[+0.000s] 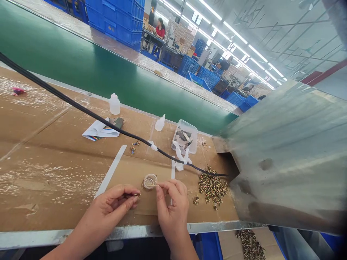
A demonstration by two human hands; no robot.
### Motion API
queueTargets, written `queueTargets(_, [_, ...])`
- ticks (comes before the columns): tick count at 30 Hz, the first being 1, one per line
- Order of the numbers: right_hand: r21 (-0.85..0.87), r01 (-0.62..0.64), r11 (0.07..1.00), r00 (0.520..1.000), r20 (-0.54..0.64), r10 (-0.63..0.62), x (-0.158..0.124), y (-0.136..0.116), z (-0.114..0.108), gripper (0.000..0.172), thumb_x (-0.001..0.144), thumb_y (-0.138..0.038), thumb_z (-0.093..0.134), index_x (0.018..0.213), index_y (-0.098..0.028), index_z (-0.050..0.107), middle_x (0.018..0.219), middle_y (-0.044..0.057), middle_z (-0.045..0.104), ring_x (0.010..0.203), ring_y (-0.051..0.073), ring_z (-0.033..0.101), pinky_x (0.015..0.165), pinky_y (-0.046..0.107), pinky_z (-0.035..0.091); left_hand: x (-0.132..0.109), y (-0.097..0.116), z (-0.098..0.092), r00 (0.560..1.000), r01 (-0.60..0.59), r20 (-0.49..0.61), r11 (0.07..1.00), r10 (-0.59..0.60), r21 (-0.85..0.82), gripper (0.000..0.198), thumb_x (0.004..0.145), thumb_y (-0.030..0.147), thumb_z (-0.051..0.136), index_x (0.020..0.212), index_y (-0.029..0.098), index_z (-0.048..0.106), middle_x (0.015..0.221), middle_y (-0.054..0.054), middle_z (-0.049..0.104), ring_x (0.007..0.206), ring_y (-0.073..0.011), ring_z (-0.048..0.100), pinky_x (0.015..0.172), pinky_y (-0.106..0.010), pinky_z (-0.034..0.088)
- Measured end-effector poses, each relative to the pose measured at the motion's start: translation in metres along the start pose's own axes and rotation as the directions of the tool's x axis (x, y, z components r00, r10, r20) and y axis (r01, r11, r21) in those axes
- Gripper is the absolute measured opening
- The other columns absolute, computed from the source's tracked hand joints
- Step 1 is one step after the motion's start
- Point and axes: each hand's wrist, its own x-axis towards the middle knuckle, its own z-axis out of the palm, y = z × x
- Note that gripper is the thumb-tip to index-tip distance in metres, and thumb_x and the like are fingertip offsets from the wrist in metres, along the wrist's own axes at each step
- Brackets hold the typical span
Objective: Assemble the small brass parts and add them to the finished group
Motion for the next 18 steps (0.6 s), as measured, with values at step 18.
queueTargets(18, [0.230,-0.075,0.970,0.997,-0.018,0.081,-0.002,-0.017,-0.013,0.016,0.095,-0.020,0.051,0.081,-0.020,0.057,0.079,0.000,0.056,0.075,0.015,0.054,0.070,0.025,0.041,-0.001,0.000,0.000,0.999,-0.008,0.037,0.999,0.010,-0.046,0.024,0.079,0.042,0.070,0.089,0.021,0.072,0.085,-0.004,0.072,0.077,-0.0178,0.069,0.073,-0.024,0.059])
